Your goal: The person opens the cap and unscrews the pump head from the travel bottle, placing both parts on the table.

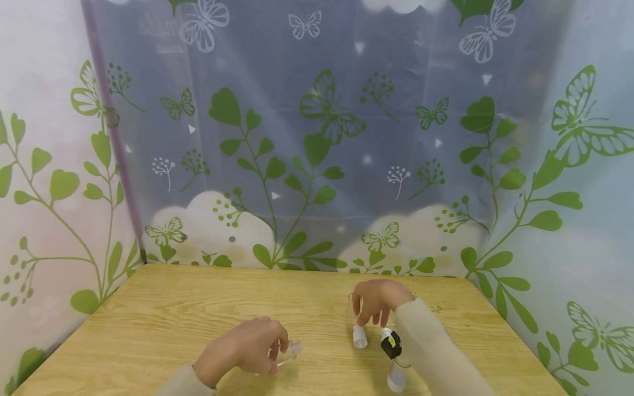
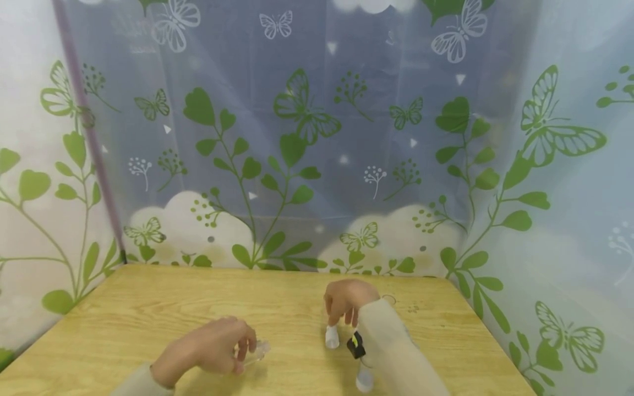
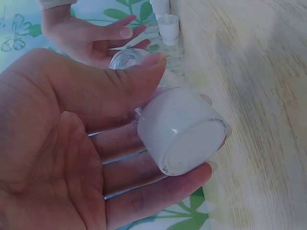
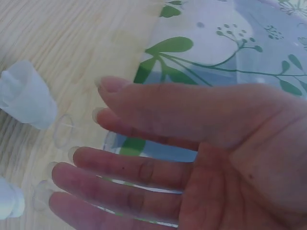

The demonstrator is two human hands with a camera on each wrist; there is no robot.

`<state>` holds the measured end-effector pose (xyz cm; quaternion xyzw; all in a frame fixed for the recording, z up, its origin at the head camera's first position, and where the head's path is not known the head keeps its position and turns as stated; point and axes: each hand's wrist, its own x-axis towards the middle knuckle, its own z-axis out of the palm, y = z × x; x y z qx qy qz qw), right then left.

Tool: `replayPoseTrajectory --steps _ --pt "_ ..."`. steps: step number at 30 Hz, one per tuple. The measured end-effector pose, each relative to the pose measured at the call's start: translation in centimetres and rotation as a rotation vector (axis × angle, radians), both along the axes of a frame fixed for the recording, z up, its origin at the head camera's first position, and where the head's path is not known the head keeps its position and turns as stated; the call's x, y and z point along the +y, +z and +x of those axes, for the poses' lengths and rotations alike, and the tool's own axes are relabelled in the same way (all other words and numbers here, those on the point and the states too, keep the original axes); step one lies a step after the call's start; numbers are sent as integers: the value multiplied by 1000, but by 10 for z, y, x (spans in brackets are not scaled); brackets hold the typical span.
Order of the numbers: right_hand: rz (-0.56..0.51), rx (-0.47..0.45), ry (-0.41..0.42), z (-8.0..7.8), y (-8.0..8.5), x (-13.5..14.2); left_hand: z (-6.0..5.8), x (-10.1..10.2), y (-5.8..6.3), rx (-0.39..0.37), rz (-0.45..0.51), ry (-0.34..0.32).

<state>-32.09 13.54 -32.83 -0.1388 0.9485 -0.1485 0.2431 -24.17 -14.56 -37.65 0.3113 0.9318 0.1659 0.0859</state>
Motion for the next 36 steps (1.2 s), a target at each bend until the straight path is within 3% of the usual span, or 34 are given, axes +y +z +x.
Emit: replayPoseTrajectory --steps 11,16,21,25,30,36 --pt "-17 70 117 14 14 7 0 5 -2 34 22 -23" --pt "1 153 207 21 17 11 -3 9 -6 50 30 -28" --pt "-94 195 300 27 21 20 -4 16 -10 53 87 -34" --pt "-179 207 349 31 22 29 -5 27 -12 34 165 -48" --pt "-197 273 387 34 21 38 -9 43 -13 23 224 -75" --pt "-219 300 390 38 20 48 -13 63 -18 16 261 -52"
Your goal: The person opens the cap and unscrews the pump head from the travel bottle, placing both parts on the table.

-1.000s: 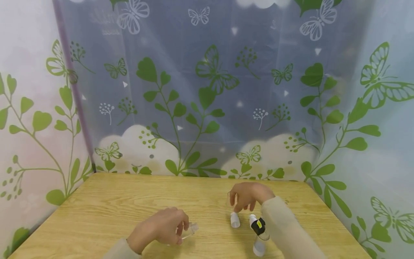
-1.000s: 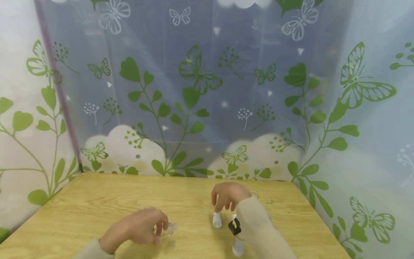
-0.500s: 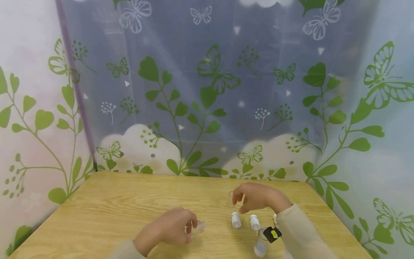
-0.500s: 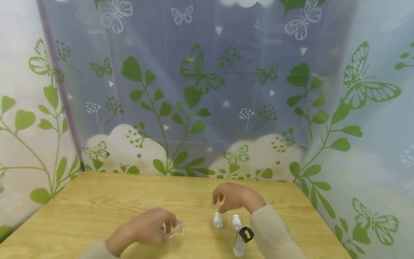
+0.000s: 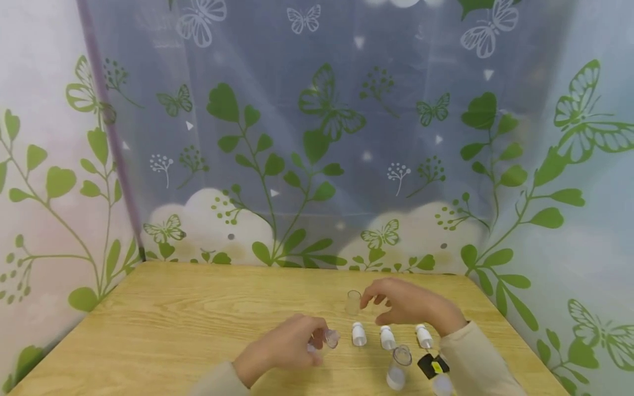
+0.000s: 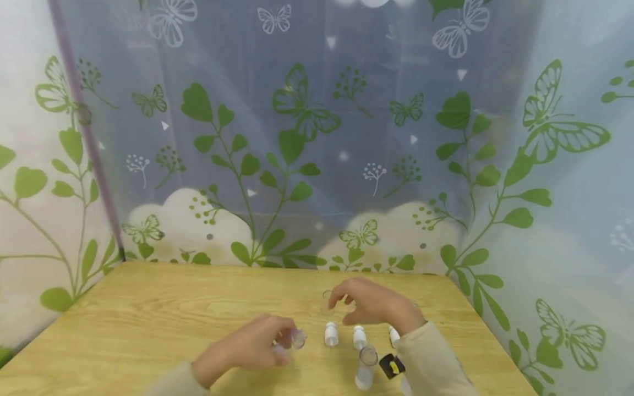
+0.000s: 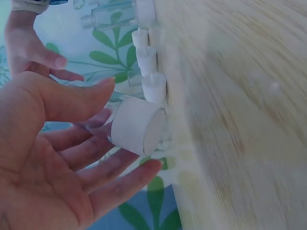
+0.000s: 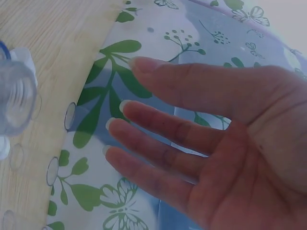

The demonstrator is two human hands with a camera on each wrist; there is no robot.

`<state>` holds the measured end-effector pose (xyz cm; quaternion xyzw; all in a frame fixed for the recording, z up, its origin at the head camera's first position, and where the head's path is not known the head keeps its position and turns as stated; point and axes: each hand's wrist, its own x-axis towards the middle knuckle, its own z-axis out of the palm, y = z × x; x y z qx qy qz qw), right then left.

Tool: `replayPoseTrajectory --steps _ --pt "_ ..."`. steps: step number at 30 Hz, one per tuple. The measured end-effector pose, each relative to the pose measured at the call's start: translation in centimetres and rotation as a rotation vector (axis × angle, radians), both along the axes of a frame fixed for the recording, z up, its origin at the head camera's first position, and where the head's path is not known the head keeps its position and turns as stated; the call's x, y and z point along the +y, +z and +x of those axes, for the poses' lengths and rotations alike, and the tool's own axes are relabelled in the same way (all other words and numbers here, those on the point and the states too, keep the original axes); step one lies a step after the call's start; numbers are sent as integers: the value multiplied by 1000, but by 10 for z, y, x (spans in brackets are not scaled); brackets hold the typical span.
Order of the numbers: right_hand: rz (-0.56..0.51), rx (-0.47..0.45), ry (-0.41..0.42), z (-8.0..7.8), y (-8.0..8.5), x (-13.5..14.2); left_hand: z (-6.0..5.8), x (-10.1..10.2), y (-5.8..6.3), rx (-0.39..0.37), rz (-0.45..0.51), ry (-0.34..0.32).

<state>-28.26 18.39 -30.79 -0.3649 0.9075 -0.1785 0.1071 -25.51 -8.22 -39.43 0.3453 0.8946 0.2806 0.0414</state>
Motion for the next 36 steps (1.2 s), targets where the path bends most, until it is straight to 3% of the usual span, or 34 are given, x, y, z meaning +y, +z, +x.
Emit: replayPoseTrajectory --steps 7,16,30,36 --pt "-20 11 -16 1 2 9 -7 23 -2 20 66 8" --pt "-35 7 -31 3 6 16 -11 47 -9 -32 148 -37" --pt "-38 -20 -69 4 7 25 -10 70 -16 -64 160 -41" --pt "-36 -13 -57 3 8 30 -9 77 -16 -41 133 -39"
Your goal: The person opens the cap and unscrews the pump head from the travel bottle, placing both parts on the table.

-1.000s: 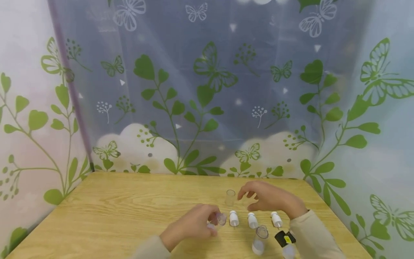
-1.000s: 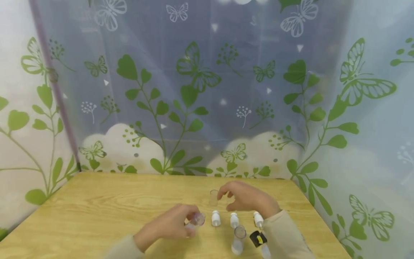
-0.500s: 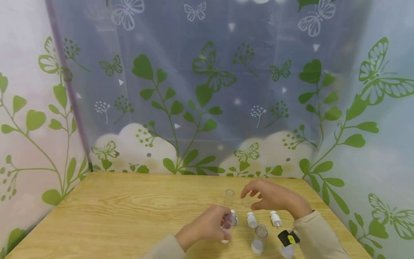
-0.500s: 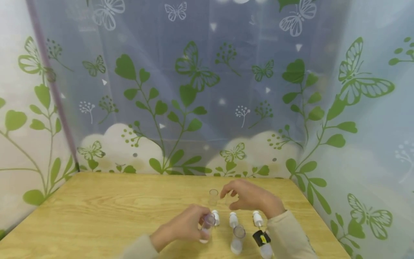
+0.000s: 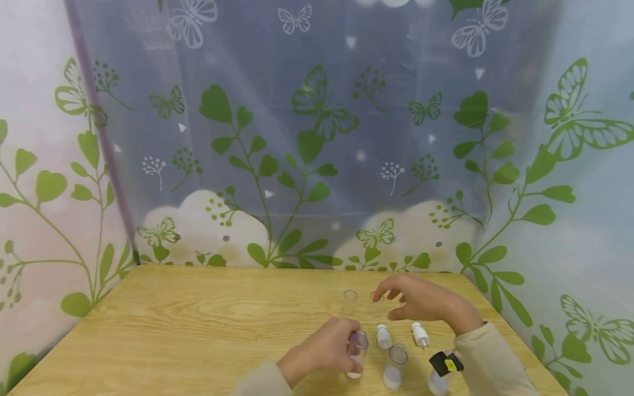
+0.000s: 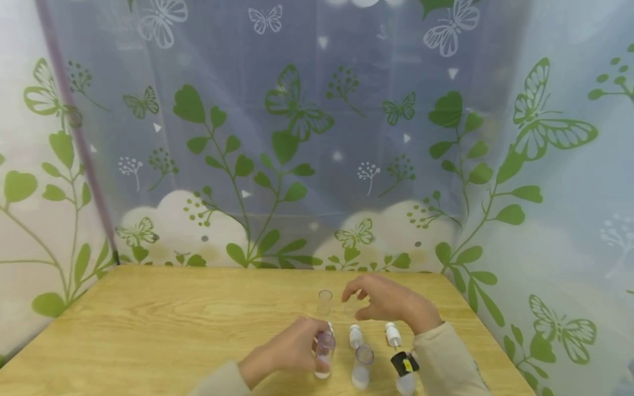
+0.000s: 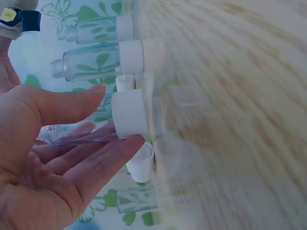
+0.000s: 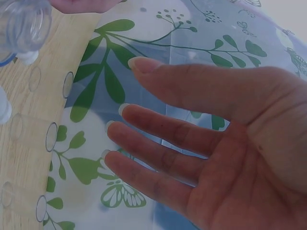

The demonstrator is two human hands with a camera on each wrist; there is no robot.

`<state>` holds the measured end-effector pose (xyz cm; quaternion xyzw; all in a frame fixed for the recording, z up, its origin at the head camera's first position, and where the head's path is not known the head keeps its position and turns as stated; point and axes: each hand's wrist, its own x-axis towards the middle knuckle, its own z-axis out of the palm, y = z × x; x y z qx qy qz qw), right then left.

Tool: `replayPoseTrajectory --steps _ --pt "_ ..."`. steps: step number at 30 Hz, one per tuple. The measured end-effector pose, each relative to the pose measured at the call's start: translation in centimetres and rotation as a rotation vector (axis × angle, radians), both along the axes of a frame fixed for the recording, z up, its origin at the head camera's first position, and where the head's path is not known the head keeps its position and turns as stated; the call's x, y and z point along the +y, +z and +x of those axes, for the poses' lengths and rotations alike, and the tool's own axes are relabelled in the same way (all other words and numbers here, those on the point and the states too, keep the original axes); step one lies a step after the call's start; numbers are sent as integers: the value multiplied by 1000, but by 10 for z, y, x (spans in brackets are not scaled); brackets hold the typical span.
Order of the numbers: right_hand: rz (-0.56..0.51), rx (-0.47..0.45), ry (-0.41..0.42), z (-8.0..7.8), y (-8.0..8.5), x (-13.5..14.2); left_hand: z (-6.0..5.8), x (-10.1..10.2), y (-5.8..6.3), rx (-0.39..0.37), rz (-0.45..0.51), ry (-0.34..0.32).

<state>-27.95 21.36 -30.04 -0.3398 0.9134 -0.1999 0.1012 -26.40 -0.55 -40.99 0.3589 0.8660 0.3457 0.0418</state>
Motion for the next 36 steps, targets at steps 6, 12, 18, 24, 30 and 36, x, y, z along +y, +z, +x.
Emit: replayPoseTrajectory --steps 6,12,18,24,30,36 --pt "0 -1 0 -1 0 1 1 5 -1 29 -10 -11" --pt "-1 -11 -8 -3 -2 1 3 8 -4 63 -58 13" --pt "7 -8 -8 -4 -3 2 4 8 -5 76 -108 41" --pt "4 -16 -13 -5 -2 1 6 8 -4 61 -129 77" --pt "9 0 -6 -5 -3 1 8 8 -4 59 -138 71" --pt "14 10 -3 -6 -4 2 8 7 -5 71 -161 63"
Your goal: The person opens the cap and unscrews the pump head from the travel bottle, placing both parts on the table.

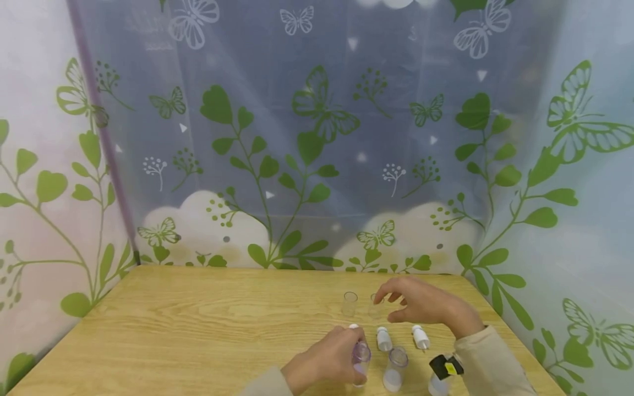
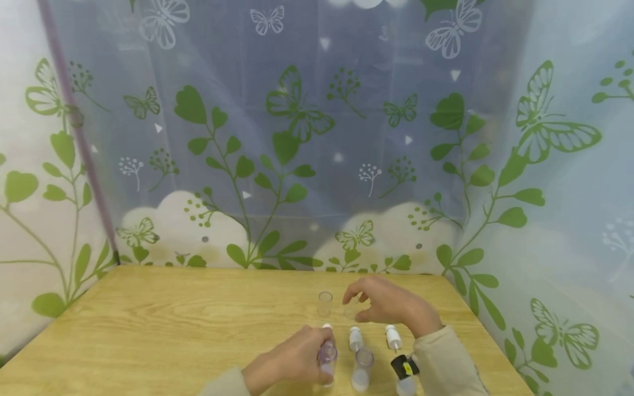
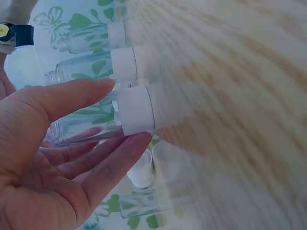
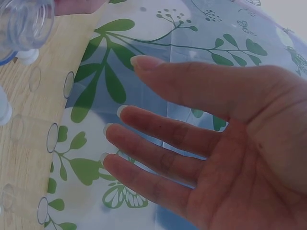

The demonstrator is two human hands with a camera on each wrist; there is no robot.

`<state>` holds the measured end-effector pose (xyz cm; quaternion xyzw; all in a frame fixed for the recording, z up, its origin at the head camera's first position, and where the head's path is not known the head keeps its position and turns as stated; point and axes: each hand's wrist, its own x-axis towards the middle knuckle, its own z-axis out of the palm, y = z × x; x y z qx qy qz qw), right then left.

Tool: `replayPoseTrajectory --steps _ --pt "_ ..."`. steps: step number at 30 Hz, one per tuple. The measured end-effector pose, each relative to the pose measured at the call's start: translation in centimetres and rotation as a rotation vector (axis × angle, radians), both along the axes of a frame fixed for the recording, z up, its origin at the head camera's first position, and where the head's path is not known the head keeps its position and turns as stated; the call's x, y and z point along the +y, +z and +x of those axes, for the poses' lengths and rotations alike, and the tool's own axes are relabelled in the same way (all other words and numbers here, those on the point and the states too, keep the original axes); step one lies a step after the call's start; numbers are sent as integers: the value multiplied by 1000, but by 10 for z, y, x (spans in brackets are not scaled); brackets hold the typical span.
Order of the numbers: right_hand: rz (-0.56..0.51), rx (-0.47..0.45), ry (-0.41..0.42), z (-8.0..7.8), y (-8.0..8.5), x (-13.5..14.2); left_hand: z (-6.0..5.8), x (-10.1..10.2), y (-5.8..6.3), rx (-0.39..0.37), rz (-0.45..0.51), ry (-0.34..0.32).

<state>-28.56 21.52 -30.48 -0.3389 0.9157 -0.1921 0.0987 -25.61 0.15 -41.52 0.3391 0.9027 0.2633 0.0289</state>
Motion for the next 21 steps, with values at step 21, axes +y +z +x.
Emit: replayPoseTrajectory --steps 21 --pt "14 147 5 9 -3 -6 8 -83 15 -3 -14 173"
